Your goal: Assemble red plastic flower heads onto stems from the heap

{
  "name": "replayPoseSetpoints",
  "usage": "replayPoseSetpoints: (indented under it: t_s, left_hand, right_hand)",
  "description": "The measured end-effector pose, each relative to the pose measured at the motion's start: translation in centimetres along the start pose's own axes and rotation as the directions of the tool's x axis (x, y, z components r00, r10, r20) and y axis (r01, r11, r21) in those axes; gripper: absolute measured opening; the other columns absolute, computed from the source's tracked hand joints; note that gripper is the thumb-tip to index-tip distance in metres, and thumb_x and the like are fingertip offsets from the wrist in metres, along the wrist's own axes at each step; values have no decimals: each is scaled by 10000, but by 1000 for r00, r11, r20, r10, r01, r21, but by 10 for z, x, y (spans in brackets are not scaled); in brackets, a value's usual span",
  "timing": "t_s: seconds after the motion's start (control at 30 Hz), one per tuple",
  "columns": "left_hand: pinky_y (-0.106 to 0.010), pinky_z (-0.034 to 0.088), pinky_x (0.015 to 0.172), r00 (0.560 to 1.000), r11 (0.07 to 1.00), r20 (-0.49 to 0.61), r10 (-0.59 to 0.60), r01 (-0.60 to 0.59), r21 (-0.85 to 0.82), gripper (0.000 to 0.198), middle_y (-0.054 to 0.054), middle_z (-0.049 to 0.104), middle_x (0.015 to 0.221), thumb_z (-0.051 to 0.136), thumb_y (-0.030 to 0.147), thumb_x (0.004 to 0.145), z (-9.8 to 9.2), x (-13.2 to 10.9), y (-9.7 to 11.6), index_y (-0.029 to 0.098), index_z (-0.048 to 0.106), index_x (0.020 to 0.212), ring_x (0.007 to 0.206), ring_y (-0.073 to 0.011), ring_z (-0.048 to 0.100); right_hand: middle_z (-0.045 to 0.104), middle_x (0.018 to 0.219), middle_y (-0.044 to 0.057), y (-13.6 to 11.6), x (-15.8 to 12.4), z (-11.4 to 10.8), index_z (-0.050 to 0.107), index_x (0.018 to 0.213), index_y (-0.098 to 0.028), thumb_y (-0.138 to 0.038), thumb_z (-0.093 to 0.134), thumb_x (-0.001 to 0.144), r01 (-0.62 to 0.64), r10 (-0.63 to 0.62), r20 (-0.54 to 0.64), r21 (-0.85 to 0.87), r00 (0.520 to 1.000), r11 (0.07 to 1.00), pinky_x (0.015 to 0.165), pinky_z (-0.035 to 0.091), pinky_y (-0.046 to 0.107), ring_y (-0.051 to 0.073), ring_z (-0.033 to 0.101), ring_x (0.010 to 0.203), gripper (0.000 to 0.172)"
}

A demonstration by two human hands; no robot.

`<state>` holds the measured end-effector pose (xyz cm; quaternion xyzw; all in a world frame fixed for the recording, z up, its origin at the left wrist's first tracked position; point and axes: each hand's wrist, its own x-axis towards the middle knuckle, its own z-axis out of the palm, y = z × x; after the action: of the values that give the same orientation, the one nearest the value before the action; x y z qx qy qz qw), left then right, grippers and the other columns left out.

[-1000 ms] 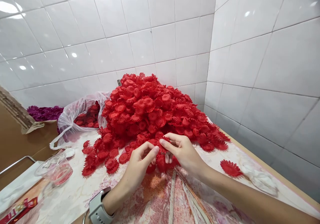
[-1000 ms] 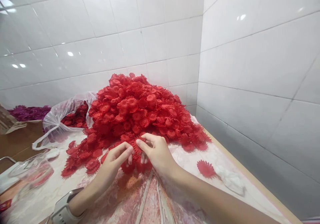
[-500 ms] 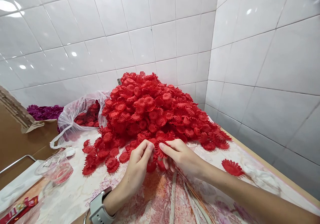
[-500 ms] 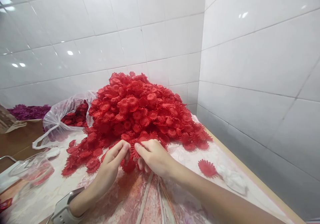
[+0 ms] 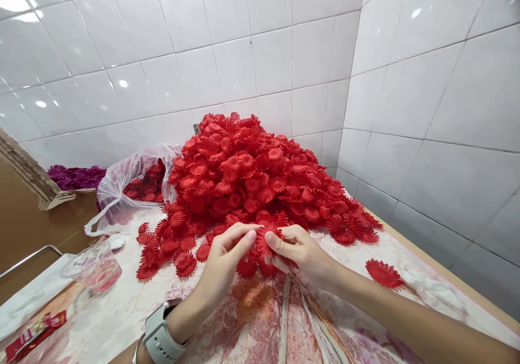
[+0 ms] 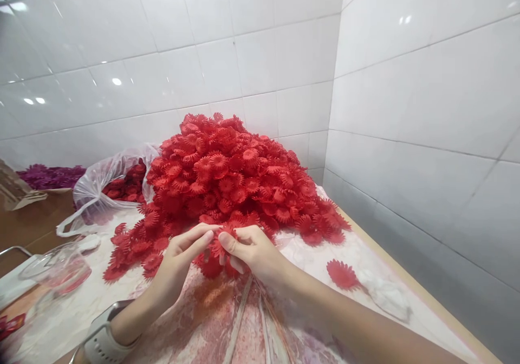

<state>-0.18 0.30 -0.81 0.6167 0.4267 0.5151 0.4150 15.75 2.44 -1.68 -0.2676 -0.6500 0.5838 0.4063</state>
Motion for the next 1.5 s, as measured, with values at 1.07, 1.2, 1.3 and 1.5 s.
replayPoseSetpoints:
  t_s: [1.07, 1.2, 1.3, 1.5]
  left_hand:
    - [-241, 448, 735, 961, 921, -51, 272, -244, 303, 201, -14, 670, 837, 614, 236, 833, -2, -7, 4, 265, 762, 966, 807, -149, 607]
    - [-241, 462, 708, 947, 891, -33, 320, -289, 351, 222, -22, 677, 824, 610, 231, 831, -2, -9, 4, 254, 759, 995, 776, -151, 613]
    - [-248, 471, 692, 938, 877, -17, 347, -318, 360, 232, -32, 680, 821, 609, 226, 827, -2, -10, 5, 246, 758, 1003, 760, -157, 618]
    - [-260, 467, 682, 957, 926, -75, 281, -250, 282, 150, -37, 669, 796, 628, 230, 806, 0, -8, 9, 233, 778, 817, 758, -172, 605]
  right_hand:
    - [220, 490, -79, 1, -2, 2, 264, 514, -226, -625, 465, 843, 128, -178, -157, -283, 971, 950, 435, 151, 262, 76, 190, 450, 555]
    - [223, 497, -78, 2, -2, 3, 264, 518, -226, -624, 469, 841, 119, -169, -163, -280, 972, 953, 435, 151, 262, 77, 190, 456, 552]
    - [235, 510, -75, 3, -1, 3, 279, 528, -224, -607, 466, 852, 112, -162, -167, -276, 973, 955, 435, 152, 260, 80, 193, 464, 535]
    - [232, 497, -74, 3, -1, 3, 266, 528, -229, -646, 450, 839, 110, -163, -160, -298, 974, 948, 437, 151, 261, 84, 196, 458, 552]
